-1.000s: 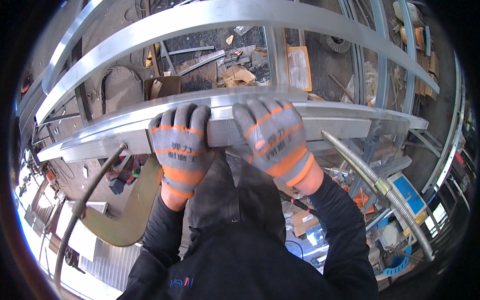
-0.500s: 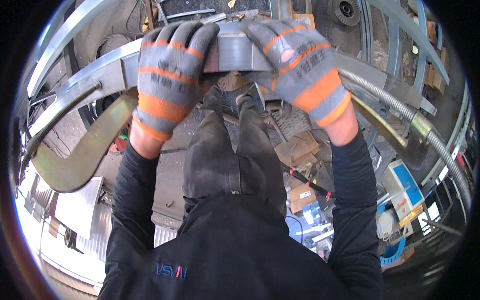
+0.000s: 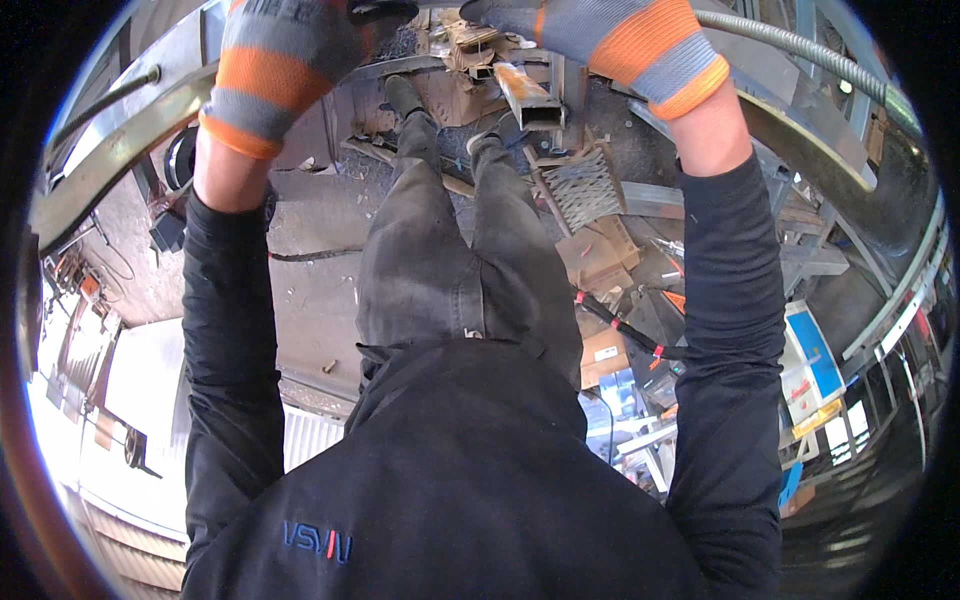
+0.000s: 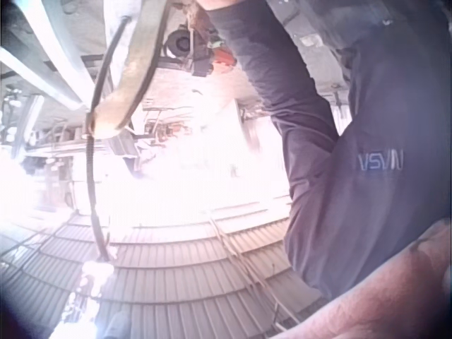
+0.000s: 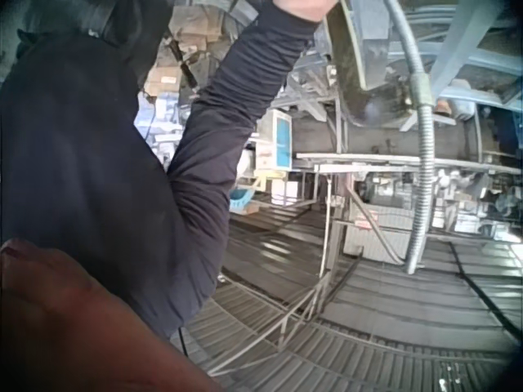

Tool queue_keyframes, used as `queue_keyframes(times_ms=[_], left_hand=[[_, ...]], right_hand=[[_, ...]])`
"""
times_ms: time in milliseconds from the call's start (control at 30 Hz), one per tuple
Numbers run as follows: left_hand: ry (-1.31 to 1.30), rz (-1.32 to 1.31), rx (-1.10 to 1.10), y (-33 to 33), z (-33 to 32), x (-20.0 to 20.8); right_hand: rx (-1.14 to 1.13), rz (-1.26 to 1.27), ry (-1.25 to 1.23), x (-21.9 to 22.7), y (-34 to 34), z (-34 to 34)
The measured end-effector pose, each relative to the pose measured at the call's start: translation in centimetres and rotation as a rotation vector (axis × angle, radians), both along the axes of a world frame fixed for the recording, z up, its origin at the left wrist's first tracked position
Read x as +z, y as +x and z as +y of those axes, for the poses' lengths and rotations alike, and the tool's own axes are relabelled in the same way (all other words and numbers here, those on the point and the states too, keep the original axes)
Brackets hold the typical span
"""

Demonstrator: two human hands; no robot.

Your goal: The person aligns and tack welds curved metal frame sections using a welding torch and magnetic clamps. They repeatedly adjust the pieces, apply brief welds, and reposition the frame to continue joining the components in a workshop setting.

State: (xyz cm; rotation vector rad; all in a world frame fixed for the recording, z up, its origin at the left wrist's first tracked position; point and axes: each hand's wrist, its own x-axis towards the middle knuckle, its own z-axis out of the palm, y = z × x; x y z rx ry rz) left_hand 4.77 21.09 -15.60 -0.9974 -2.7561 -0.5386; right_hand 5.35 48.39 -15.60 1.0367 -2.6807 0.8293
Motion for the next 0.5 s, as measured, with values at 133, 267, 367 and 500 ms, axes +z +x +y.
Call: queue_keyframes(times_ms=[133, 267, 367, 500], left_hand=[[0.206, 0.179, 0.162, 6.0, -2.0, -0.5], [0.556, -0.134, 0.287, 12.1, -0.8, -2.4], [0.933, -0.652, 0.546, 13.2, 1.7, -4.9], [1.177, -0.754, 0.535, 11.5, 2.7, -6.3]], right_hand=[[0.026, -0.141, -0.015, 1.2, -0.4, -0.4], [0.151, -0.592, -0.076, 2.5, -3.6, -1.6], [0.119, -0.882, -0.347, 2.0, -4.8, -2.9], [0.101, -0.778, -0.387, 2.5, -4.1, -1.8]])
